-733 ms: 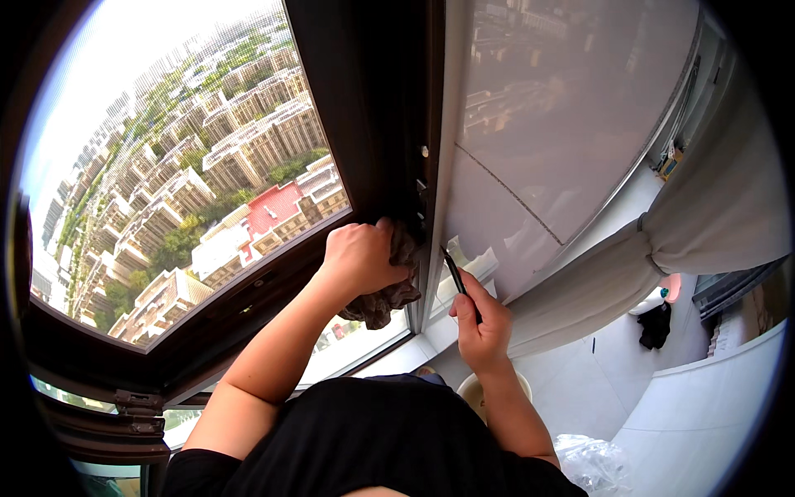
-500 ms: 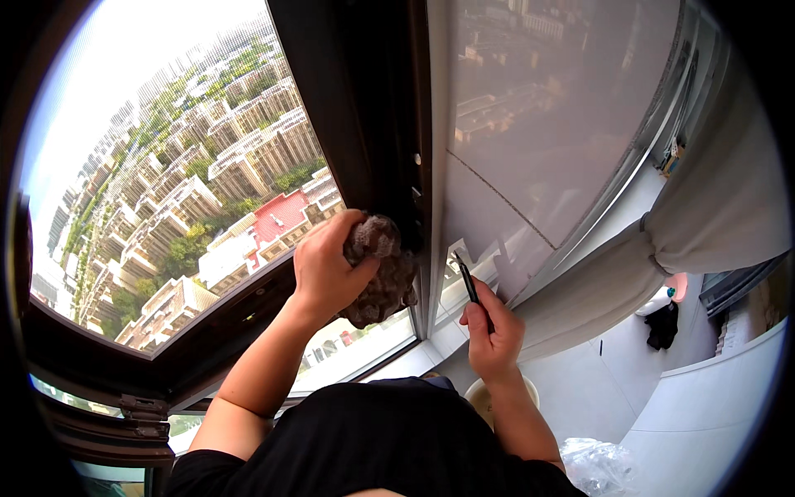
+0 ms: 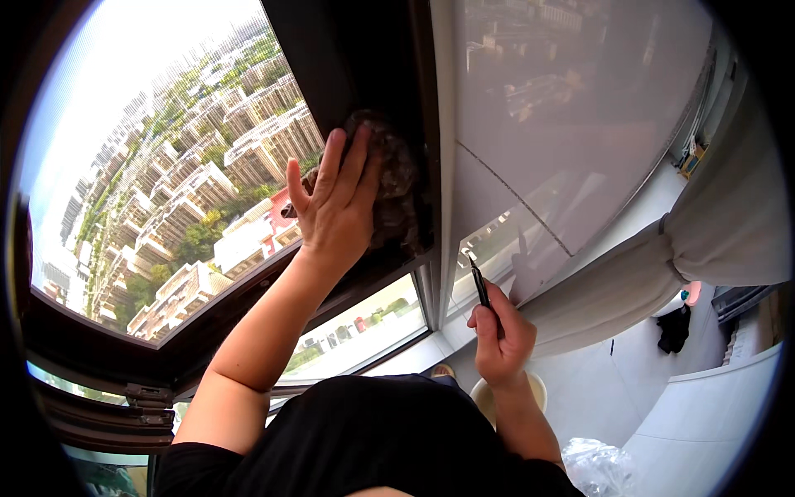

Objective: The person cleans the interior tracks and frames of a large glass window using a cloth and a narrow tool to reach into crevices.

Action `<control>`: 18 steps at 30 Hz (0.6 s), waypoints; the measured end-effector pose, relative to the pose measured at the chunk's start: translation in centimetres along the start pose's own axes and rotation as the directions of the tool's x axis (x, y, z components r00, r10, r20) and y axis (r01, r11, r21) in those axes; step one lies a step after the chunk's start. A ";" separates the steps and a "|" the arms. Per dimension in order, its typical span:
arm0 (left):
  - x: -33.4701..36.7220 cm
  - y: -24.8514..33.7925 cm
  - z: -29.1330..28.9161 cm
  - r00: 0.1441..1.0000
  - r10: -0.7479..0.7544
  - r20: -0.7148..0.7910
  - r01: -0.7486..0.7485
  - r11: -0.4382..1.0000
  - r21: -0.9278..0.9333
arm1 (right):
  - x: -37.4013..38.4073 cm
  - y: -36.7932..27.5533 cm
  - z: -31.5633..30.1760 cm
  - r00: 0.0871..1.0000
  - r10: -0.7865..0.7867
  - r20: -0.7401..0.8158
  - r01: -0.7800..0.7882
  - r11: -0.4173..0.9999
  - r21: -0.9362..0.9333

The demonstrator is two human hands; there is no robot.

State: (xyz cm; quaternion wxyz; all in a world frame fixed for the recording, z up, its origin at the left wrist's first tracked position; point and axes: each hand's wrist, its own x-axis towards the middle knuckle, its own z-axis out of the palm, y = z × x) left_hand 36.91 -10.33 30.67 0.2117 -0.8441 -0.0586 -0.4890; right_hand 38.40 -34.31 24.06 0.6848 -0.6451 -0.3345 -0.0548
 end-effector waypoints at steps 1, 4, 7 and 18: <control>-0.7 0.1 -0.3 0.998 0.034 0.059 -0.032 0.999 -0.024 | -0.1 -0.1 0.0 1.000 -0.003 -0.001 0.003 1.000 0.001; -3.2 0.1 -0.8 0.976 0.120 0.182 -0.106 0.991 -0.082 | -0.4 -0.4 0.5 1.000 0.007 0.030 -0.008 0.999 0.040; -4.5 -0.3 -1.5 0.931 0.178 0.318 -0.145 0.981 -0.126 | -0.8 -0.5 1.0 0.999 -0.006 0.034 0.005 1.000 0.028; -7.7 -4.0 -8.2 0.975 -0.152 0.159 0.200 0.916 -0.348 | -2.0 -0.3 1.4 0.995 0.059 0.082 -0.055 0.997 -0.044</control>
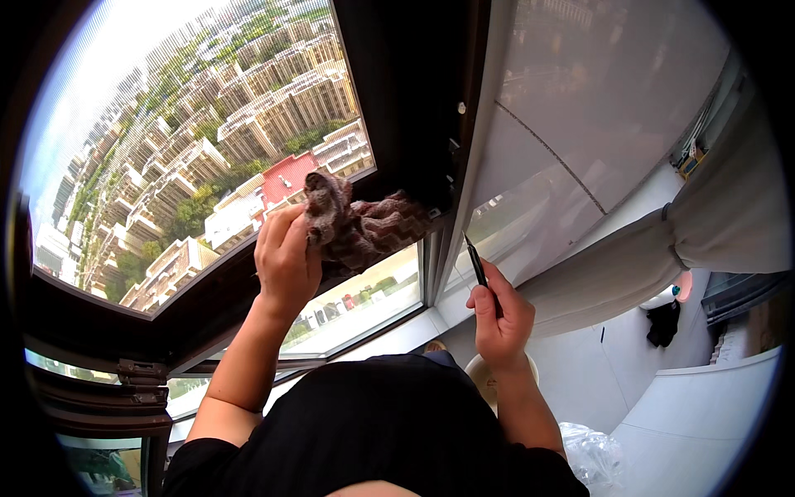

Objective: The person cleans the interior tracks and frames of a large glass window using a cloth and a narrow tool to reach into crevices.

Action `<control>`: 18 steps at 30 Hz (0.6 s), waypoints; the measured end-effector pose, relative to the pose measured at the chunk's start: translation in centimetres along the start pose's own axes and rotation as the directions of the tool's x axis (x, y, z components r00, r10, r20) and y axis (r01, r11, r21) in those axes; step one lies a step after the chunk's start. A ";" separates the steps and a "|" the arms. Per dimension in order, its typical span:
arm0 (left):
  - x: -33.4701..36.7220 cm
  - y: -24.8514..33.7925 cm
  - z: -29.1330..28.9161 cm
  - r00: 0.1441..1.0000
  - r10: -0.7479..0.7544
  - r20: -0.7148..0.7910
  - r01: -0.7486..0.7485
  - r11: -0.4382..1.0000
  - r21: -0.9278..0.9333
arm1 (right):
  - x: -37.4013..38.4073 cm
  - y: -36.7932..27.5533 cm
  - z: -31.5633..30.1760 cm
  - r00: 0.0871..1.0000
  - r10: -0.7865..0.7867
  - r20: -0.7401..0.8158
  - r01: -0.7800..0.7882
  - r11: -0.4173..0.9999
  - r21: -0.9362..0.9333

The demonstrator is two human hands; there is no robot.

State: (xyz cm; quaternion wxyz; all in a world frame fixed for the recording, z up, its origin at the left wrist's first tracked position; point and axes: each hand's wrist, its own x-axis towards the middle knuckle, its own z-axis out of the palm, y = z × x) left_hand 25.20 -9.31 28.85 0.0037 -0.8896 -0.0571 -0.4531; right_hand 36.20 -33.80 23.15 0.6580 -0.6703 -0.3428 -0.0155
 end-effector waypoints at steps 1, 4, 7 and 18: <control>-0.8 -0.3 -0.9 0.999 -0.039 -0.011 0.039 0.999 -0.014 | 0.3 0.0 0.1 1.000 0.006 0.018 -0.006 1.000 -0.010; -3.0 -0.5 -3.3 0.979 -0.189 0.075 0.190 0.982 -0.008 | 1.7 -0.3 1.2 0.993 -0.025 0.116 0.048 0.977 -0.206; -4.8 -0.6 -4.0 0.948 -0.293 0.127 0.299 0.954 -0.025 | 3.6 -0.6 1.6 0.979 -0.020 0.202 0.093 0.928 -0.361; -5.3 -1.7 -3.8 0.802 -0.554 0.221 0.532 0.496 -0.686 | 5.7 -1.5 9.2 0.912 0.148 0.382 -0.098 0.984 -0.147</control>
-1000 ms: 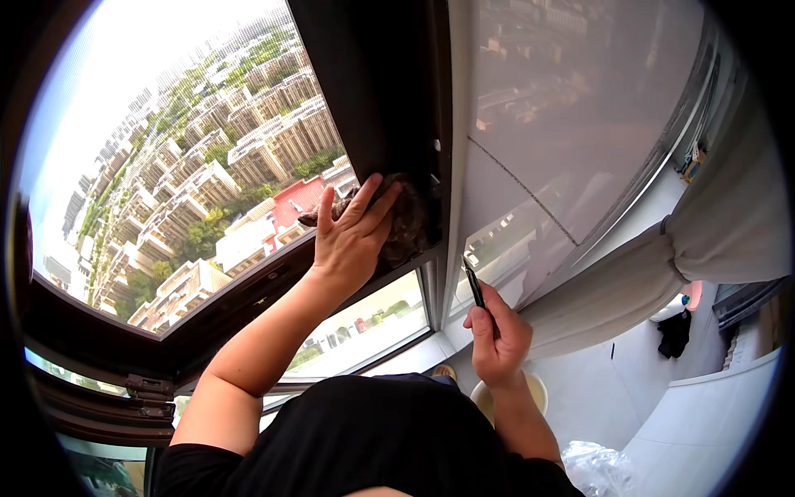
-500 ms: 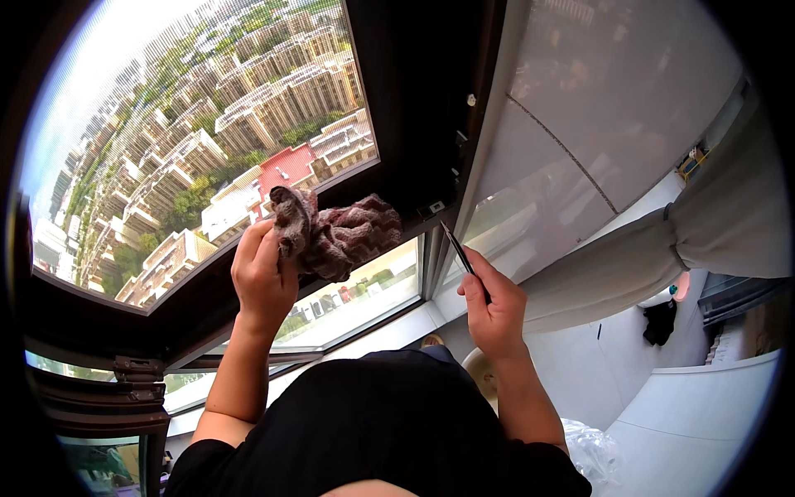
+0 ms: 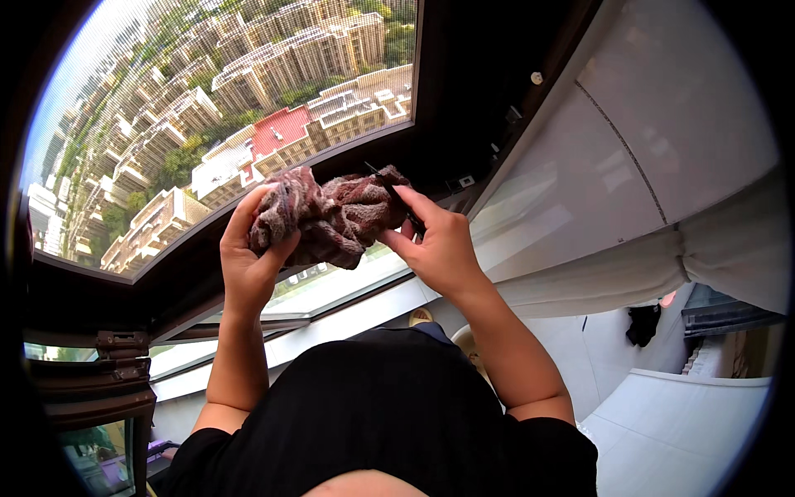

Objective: The person cleans the interior tracks and frames of a large glass window using a cloth and a narrow tool to reach into crevices.

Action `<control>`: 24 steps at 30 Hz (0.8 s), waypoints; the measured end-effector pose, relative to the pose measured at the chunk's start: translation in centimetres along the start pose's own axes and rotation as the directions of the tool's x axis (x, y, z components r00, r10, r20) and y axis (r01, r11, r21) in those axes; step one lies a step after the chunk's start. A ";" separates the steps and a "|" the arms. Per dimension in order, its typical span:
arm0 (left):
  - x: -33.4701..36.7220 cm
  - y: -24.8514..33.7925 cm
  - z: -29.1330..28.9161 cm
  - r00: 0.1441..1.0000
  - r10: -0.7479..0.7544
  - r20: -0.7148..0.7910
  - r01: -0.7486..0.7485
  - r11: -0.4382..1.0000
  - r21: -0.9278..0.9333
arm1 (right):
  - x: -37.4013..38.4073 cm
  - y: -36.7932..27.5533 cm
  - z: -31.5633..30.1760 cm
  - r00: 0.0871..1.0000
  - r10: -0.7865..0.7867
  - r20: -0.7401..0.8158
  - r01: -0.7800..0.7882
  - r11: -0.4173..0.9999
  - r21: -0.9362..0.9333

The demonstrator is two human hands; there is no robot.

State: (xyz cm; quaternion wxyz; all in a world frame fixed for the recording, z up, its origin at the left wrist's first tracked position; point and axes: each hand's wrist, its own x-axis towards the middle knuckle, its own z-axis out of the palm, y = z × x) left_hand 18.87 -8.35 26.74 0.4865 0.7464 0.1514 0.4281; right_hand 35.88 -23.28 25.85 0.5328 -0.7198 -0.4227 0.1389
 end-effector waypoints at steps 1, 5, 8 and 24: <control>-0.1 0.1 -0.1 0.999 -0.033 -0.005 0.032 0.994 -0.102 | 0.2 1.2 0.9 0.998 -0.057 -0.039 0.057 0.998 0.004; -0.5 0.3 -1.1 0.986 -0.142 -0.092 0.092 0.907 -0.412 | 0.5 0.0 0.1 0.983 0.010 -0.185 -0.013 1.000 -0.016; -1.0 -0.1 -1.8 0.991 -0.084 -0.104 0.040 0.929 -0.368 | 1.2 -1.5 -1.7 0.928 -0.152 -0.341 0.121 0.986 -0.112; 0.6 2.1 2.7 0.865 0.210 0.456 -0.484 0.587 0.648 | 2.9 1.4 -2.0 0.945 -0.108 -0.310 0.002 0.946 -0.324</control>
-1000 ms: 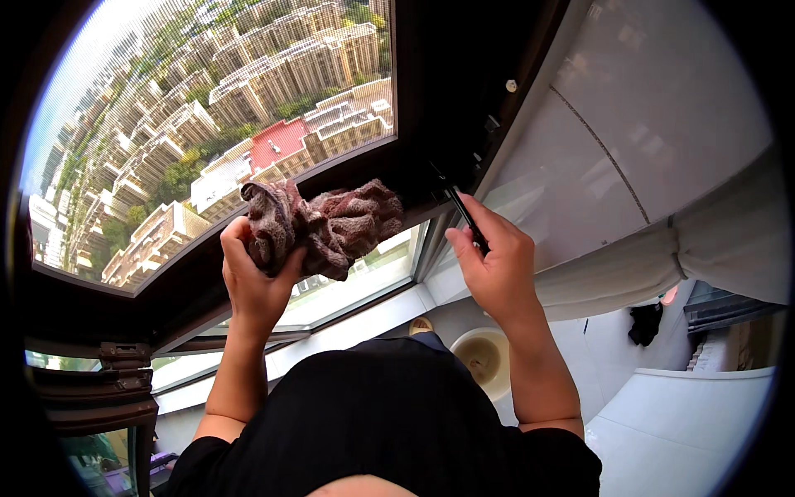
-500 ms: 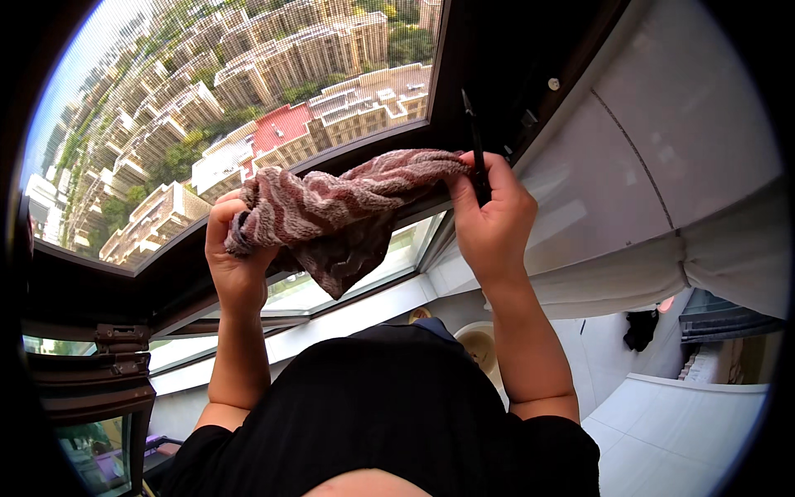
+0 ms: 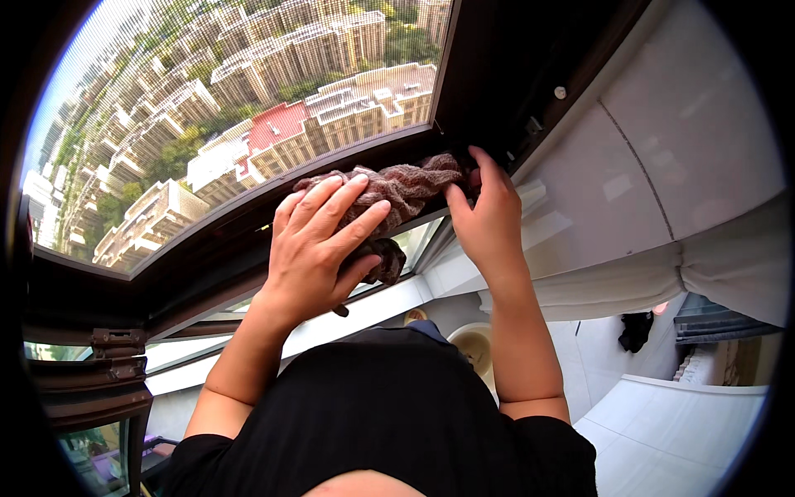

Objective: The person cleans the interior tracks and frames of a large glass window using a cloth and a narrow tool to reach into crevices.

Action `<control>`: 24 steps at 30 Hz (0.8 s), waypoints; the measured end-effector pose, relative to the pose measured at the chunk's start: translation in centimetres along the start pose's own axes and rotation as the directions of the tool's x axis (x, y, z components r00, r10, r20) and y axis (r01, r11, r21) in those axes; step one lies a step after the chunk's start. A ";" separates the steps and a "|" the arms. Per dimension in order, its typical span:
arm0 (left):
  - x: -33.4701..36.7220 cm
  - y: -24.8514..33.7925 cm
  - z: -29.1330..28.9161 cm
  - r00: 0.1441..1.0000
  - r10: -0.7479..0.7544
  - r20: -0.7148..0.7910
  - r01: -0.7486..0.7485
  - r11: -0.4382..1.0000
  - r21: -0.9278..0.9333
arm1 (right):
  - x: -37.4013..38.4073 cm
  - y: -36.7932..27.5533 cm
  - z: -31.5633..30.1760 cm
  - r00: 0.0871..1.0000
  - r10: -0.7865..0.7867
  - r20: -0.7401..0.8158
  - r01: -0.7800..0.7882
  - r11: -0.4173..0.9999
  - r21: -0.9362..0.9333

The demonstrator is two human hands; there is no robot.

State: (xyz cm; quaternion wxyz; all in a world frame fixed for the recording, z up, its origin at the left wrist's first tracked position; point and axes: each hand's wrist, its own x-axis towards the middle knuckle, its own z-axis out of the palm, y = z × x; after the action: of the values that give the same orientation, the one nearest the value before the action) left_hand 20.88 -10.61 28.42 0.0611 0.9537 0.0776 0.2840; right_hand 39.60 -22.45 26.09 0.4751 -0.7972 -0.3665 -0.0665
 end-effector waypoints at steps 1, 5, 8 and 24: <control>-0.1 0.0 1.0 1.000 0.000 0.016 -0.001 0.999 0.049 | -0.4 -0.8 -0.9 1.000 0.000 0.003 0.000 1.000 -0.003; 0.6 0.0 1.8 1.000 0.022 0.019 -0.023 0.997 0.076 | -1.8 -2.1 -5.8 0.978 -0.017 0.209 0.027 0.999 -0.043; 0.9 -0.1 2.1 0.999 0.041 0.005 -0.041 0.995 0.087 | -2.3 -2.6 -7.9 0.947 0.019 0.319 0.046 0.980 -0.193; 0.2 -2.4 2.5 0.927 0.008 -0.374 -0.181 0.885 -0.430 | 2.4 -4.2 -3.9 0.857 0.050 0.513 0.417 0.518 -0.747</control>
State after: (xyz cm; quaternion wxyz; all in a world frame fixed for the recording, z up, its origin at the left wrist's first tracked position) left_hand 22.14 -8.43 26.09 0.2541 0.8462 -0.0289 0.4675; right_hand 39.59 -23.18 32.24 -0.0808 -0.8702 -0.4780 -0.0884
